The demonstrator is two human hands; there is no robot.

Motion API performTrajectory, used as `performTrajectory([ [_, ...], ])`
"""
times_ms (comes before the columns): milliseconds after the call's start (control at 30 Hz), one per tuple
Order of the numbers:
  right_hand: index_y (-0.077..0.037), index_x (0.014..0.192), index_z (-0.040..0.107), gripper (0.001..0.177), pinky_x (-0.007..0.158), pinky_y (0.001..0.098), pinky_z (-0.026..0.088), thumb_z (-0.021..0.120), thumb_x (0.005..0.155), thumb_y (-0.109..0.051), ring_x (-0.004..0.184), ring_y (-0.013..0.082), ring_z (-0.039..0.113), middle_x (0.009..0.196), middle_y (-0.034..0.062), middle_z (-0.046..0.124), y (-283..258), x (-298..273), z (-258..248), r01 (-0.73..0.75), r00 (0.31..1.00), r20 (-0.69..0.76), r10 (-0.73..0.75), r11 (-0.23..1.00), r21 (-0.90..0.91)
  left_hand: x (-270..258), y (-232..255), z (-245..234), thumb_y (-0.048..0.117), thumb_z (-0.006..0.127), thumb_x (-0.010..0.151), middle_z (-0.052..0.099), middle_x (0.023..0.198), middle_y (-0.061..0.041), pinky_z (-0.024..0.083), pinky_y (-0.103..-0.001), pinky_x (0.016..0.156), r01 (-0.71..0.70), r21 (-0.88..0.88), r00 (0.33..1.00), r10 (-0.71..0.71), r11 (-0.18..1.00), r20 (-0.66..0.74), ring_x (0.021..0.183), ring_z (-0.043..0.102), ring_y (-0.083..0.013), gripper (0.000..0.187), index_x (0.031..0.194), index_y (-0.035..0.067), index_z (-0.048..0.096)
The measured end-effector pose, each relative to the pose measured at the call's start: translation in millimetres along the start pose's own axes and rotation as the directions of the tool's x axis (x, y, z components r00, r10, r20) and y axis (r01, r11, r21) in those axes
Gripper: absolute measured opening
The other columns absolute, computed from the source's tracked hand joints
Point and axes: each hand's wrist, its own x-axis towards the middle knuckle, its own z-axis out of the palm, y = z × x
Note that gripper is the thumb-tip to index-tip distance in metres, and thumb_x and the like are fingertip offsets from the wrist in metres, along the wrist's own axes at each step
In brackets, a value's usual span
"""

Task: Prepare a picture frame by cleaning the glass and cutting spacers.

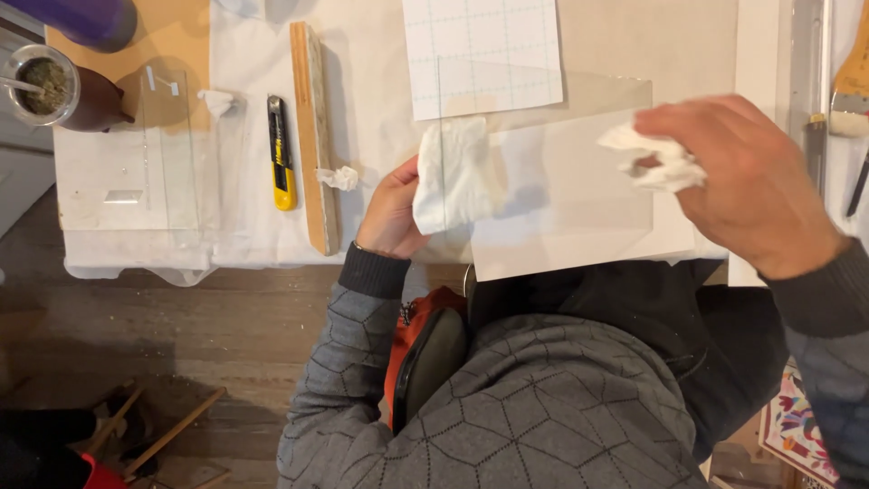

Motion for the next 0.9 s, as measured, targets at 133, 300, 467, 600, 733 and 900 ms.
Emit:
performTrajectory([
  [133,-0.001,0.123,0.066,0.046,0.090,0.0435,0.053,0.069,0.078,0.007,0.108,0.0363,0.065,0.116,0.0158,0.070,2,-45,1,-0.260,0.966,0.020,0.259,0.964,0.063,8,6,0,0.010,0.053,0.105,0.072,0.120,-0.013,0.061,-0.034,0.089,0.030,-0.016,0.995,-0.031,0.999,-0.093,0.102,0.073,-0.0198,0.036,0.136,-0.006,0.059],
  [300,-0.001,0.121,0.068,0.042,0.091,0.0417,0.054,0.069,0.080,0.009,0.109,0.0359,0.066,0.118,0.0166,0.069,-8,-82,5,-0.403,0.912,-0.025,0.409,0.907,0.125,14,12,-7,0.014,0.062,0.106,0.075,0.101,-0.009,0.058,-0.029,0.077,-0.002,0.270,0.996,0.026,0.963,-0.086,0.086,0.070,-0.0140,0.028,0.120,-0.008,0.070],
  [467,0.002,0.121,0.068,0.038,0.084,0.0384,0.054,0.075,0.085,0.008,0.099,0.0327,0.068,0.111,0.0199,0.069,-12,-105,7,-0.525,0.831,-0.106,0.546,0.833,0.177,12,-5,-2,0.007,0.073,0.105,0.063,0.083,-0.002,0.041,-0.024,0.060,-0.117,0.482,0.973,0.198,0.868,-0.121,0.069,0.052,-0.0068,0.019,0.106,-0.012,0.075],
  [600,0.001,0.121,0.060,0.034,0.083,0.0265,0.053,0.079,0.092,0.001,0.095,0.0140,0.066,0.104,0.0083,0.068,3,-140,23,-0.594,0.674,-0.173,0.718,0.666,0.452,7,-10,38,0.007,0.067,0.095,0.076,0.086,-0.007,0.055,-0.026,0.065,-0.105,0.279,0.968,0.162,0.955,-0.190,0.070,0.067,-0.0108,0.018,0.105,-0.007,0.073],
  [733,0.001,0.124,0.064,0.030,0.086,0.0217,0.052,0.080,0.099,0.002,0.097,0.0075,0.063,0.105,0.0036,0.066,12,-158,29,-0.605,0.598,-0.200,0.776,0.601,0.522,17,-37,40,0.006,0.069,0.099,0.072,0.085,-0.004,0.049,-0.023,0.064,-0.161,0.246,0.965,0.205,0.956,-0.165,0.070,0.061,-0.0075,0.016,0.107,-0.007,0.074],
  [900,0.000,0.129,0.067,0.031,0.088,0.0222,0.051,0.075,0.099,0.003,0.096,0.0075,0.060,0.104,0.0044,0.063,16,-153,37,-0.607,0.594,-0.129,0.794,0.548,0.576,36,-54,46,0.005,0.069,0.100,0.070,0.087,-0.002,0.048,-0.022,0.066,-0.158,0.194,0.978,0.181,0.968,-0.106,0.073,0.059,-0.0063,0.014,0.106,-0.007,0.073],
])
